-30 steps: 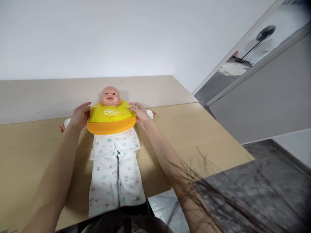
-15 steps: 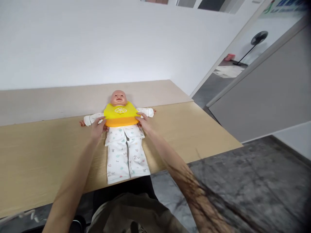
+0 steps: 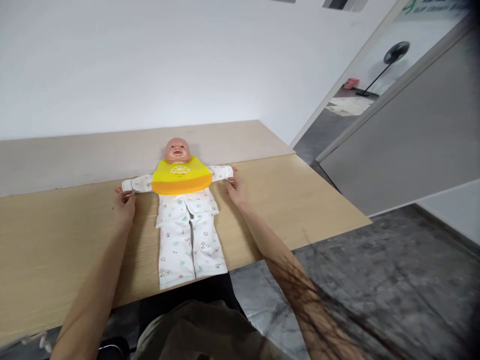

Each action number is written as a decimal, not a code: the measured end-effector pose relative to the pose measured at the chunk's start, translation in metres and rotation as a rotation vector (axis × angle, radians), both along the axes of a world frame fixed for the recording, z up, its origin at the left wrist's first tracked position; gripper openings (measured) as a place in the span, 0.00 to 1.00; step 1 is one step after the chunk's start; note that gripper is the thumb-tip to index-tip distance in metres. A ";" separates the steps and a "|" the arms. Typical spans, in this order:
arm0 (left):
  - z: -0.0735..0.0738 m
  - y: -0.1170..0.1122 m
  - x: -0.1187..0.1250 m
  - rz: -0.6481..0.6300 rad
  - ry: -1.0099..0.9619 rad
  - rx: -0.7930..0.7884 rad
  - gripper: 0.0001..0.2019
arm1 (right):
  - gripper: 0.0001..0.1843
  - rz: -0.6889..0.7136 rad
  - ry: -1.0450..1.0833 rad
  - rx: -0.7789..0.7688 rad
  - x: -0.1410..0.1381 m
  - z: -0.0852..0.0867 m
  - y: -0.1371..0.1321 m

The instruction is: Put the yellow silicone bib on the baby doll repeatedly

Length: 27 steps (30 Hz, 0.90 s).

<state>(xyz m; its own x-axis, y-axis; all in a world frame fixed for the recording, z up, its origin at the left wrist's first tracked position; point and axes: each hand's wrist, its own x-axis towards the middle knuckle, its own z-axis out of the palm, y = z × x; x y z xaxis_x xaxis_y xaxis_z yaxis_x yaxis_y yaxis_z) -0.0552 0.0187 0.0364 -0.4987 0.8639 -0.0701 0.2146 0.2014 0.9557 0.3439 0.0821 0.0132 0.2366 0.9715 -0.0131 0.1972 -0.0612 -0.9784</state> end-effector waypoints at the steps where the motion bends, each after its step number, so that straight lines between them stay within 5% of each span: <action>1: 0.000 -0.001 -0.006 0.059 0.012 0.000 0.11 | 0.11 -0.033 -0.022 -0.013 0.010 -0.003 0.005; 3: 0.002 -0.001 -0.014 0.143 0.031 -0.015 0.09 | 0.12 -0.080 -0.049 -0.041 0.026 -0.008 0.016; 12: 0.003 0.015 -0.020 0.122 0.130 -0.131 0.12 | 0.15 -0.093 -0.157 0.105 0.036 -0.025 0.055; 22: 0.004 0.027 -0.046 0.137 0.360 -0.142 0.19 | 0.17 -0.051 -0.113 0.057 0.043 -0.022 0.064; 27: 0.004 0.025 -0.038 0.179 0.316 -0.065 0.10 | 0.11 -0.038 -0.118 0.089 0.041 -0.026 0.060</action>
<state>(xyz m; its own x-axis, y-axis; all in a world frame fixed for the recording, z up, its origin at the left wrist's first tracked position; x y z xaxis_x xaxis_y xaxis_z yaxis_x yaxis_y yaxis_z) -0.0934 0.0435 0.0408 -0.6476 0.7596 0.0599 0.4530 0.3206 0.8319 0.3847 0.1425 -0.0123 0.2678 0.9580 0.1025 0.3101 0.0151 -0.9506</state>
